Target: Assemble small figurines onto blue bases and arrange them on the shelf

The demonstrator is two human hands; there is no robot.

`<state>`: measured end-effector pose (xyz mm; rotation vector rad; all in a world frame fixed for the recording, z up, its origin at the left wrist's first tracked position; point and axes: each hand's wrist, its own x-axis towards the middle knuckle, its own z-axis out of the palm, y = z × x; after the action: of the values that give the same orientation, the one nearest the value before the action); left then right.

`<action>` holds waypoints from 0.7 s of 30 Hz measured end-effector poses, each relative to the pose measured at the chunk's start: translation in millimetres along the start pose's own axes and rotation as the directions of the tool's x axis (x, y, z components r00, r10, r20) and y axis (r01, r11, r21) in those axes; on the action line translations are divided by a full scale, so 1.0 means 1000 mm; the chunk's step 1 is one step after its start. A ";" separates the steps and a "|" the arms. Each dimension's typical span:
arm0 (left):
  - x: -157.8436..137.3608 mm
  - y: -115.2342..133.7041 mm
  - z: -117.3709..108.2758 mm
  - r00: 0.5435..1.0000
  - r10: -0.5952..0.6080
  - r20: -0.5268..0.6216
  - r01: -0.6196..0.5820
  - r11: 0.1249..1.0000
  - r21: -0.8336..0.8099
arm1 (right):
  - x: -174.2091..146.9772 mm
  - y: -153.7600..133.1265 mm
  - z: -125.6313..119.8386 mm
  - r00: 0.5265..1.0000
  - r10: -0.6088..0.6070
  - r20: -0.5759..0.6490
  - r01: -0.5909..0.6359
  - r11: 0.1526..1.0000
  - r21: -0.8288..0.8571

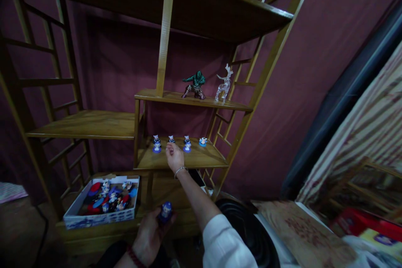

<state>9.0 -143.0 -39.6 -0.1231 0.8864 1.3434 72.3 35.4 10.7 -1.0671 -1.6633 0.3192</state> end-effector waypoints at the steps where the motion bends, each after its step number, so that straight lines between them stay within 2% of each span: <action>1: 0.000 0.001 -0.001 1.000 0.000 -0.005 0.000 1.000 -0.006 | 0.000 -0.004 0.004 1.000 -0.016 0.009 0.016 1.000 -0.005; 6: 0.000 0.006 -0.003 1.000 -0.013 0.003 0.013 1.000 -0.021 | 0.009 -0.021 0.014 0.998 -0.064 0.024 0.066 0.994 -0.082; 12: 0.002 0.009 -0.007 0.997 0.005 0.082 -0.005 1.000 0.002 | 0.041 -0.032 0.014 0.996 -0.071 0.050 0.081 0.968 -0.236; 16: 0.007 0.011 -0.011 0.990 0.014 0.143 -0.014 1.000 -0.003 | 0.067 -0.035 0.018 0.980 0.010 0.197 0.058 0.940 -0.336; 21: 0.018 0.016 -0.015 0.997 -0.012 0.078 0.019 0.996 -0.087 | 0.094 -0.032 0.026 0.932 0.021 0.363 0.150 0.886 -0.438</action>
<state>-12.9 -132.4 -54.6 -0.1450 0.7596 1.3638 32.2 98.1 82.0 -1.3562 -2.1716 0.0706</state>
